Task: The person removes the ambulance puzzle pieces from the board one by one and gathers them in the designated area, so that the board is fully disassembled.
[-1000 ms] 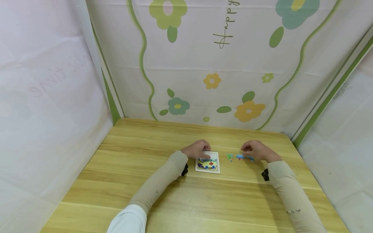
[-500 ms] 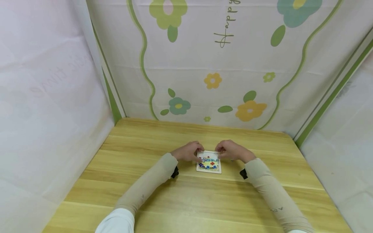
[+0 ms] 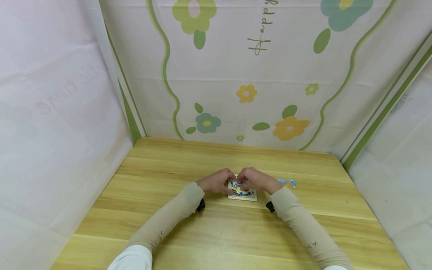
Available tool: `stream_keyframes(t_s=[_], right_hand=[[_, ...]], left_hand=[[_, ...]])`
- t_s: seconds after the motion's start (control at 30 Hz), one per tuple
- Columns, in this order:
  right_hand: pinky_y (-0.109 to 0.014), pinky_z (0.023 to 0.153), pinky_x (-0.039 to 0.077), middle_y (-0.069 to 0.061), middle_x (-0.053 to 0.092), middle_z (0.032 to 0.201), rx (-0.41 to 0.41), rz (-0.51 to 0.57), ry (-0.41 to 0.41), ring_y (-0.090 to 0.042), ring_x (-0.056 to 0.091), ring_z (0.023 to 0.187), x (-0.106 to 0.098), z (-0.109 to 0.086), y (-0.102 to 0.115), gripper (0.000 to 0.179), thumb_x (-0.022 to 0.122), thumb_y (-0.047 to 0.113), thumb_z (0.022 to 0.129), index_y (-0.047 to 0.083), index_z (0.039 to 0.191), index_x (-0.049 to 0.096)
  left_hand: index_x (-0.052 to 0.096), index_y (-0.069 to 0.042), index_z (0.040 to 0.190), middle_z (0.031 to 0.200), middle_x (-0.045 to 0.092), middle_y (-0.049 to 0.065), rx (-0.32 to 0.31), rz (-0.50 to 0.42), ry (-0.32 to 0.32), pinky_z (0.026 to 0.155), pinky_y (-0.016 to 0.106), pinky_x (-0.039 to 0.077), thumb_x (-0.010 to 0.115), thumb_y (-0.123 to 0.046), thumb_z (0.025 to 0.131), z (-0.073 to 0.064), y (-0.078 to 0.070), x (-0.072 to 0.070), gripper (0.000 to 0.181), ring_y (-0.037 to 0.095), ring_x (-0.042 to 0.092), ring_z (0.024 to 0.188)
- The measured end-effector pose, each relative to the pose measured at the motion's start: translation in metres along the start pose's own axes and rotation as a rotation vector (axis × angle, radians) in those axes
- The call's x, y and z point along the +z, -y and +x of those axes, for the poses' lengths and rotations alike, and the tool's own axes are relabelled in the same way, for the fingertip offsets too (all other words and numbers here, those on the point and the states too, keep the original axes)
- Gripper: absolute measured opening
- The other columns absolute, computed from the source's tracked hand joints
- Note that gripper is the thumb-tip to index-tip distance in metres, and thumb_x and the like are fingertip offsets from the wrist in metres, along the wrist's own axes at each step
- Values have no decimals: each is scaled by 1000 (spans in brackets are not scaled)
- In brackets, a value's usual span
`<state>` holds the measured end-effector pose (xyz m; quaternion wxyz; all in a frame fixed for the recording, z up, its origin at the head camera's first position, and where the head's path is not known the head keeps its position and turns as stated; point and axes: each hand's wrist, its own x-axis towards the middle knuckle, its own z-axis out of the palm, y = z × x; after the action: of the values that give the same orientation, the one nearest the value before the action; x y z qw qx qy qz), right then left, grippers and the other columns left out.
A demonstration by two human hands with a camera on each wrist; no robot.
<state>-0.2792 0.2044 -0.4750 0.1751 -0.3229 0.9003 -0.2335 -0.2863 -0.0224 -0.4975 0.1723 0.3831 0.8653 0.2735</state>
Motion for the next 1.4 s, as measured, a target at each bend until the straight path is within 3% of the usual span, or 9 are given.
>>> stream_keyframes(t_s=[0.23, 0.53, 0.7, 1.0, 1.23, 1.4], right_hand=[[-30, 80, 58, -10, 68, 112, -3, -92, -20, -17, 64, 93, 5, -4, 1, 25, 80, 6, 94, 3, 119, 78], [-29, 80, 58, -11, 69, 108, -85, -180, -39, -19, 66, 94, 8, -7, 6, 20, 79, 3, 94, 2, 114, 80], [-30, 80, 59, -11, 69, 105, -102, -167, -53, -21, 67, 95, 8, -6, 7, 18, 79, 1, 92, 2, 111, 80], [-32, 85, 60, -9, 68, 111, -32, -126, -50, -21, 68, 100, 6, -5, 8, 23, 80, 3, 93, 3, 115, 78], [-35, 87, 60, -8, 69, 113, -11, -105, -44, -20, 67, 102, 6, -4, 8, 22, 79, 1, 93, 3, 115, 75], [-31, 81, 60, -9, 73, 110, -9, -39, -53, -18, 70, 93, 5, -3, 7, 15, 74, 2, 97, 3, 113, 74]], left_hand=[[65, -3, 138, 126, 60, 8, 14, -8, 3, 101, 30, 51, 84, -24, 93, 0, 2, 1, 54, 17, 57, 111], [63, -3, 139, 129, 60, 8, 3, -20, 16, 103, 30, 51, 84, -25, 93, 0, 1, 2, 54, 18, 58, 114], [64, -3, 137, 128, 60, 9, 6, -23, 12, 100, 30, 51, 84, -24, 93, 0, 2, 2, 53, 18, 57, 112], [66, -4, 134, 126, 64, 7, 14, 23, -1, 98, 29, 51, 85, -26, 92, 5, 1, -1, 50, 17, 57, 111], [66, -3, 133, 126, 64, 9, 9, -8, 2, 98, 31, 51, 85, -23, 92, 3, 0, -2, 49, 20, 57, 112], [66, -3, 133, 125, 63, 8, -1, -19, 3, 98, 30, 51, 85, -22, 92, 3, 1, -1, 50, 18, 57, 111]])
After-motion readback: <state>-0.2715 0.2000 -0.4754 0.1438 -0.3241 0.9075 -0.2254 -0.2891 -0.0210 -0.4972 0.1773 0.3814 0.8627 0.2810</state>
